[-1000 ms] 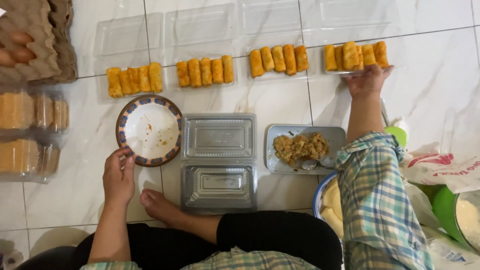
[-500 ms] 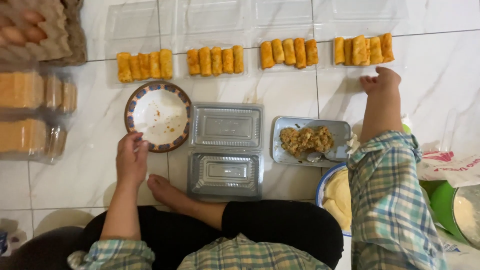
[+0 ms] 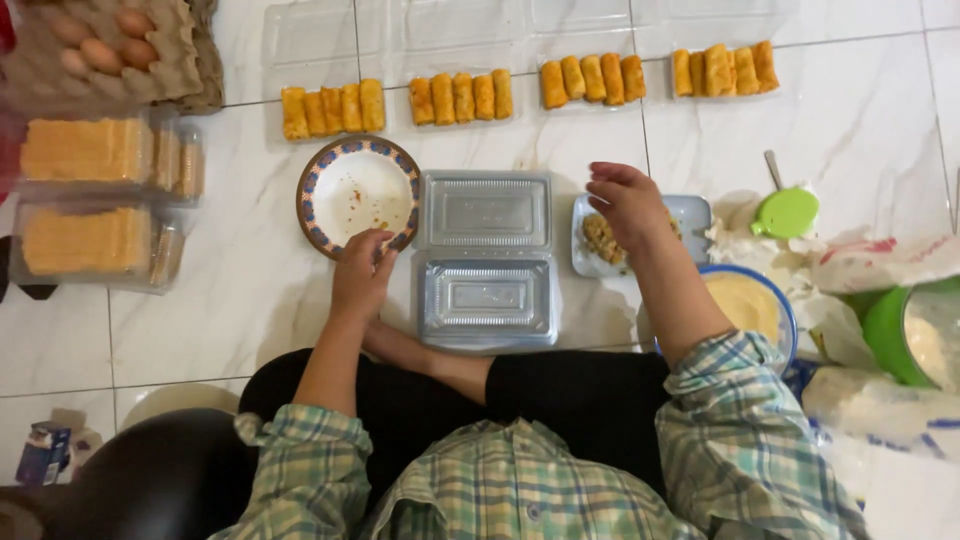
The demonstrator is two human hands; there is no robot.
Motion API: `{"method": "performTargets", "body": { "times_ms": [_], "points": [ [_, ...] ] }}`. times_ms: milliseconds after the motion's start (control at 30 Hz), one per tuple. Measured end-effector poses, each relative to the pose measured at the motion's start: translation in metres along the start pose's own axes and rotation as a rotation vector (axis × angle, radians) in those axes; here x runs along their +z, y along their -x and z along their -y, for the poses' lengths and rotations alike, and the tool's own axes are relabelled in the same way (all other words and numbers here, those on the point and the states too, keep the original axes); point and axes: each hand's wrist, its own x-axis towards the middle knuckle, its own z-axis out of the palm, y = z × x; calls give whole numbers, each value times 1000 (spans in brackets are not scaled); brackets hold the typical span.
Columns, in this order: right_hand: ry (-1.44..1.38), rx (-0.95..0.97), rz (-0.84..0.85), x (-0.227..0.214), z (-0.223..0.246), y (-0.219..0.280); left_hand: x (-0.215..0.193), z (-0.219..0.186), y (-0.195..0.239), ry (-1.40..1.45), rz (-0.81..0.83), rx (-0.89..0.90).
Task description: Packing fried spring rolls into plastic containers and then preparing more rolls by hand using dough and filling on a plate.
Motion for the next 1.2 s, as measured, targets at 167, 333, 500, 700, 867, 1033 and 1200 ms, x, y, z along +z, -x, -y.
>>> {"method": "performTargets", "body": {
  "times_ms": [167,333,500,700,867,1033,1200],
  "points": [
    [295,-110,66,7,13,38,8,38,20,20,-1,99],
    [336,-252,92,41,22,91,62,38,17,163,-37,47],
    [567,-411,-6,94,-70,118,139,-11,28,887,199,-334],
    [498,-680,209,109,-106,201,178,-3,37,1168,27,-366],
    [437,-891,431,136,-62,236,146,-3,39,1484,42,-264],
    [438,-899,610,157,-45,246,104,-34,59,1418,292,111],
    [639,-941,344,146,-52,197,28,-25,31,1204,82,-296]
  ]
}}
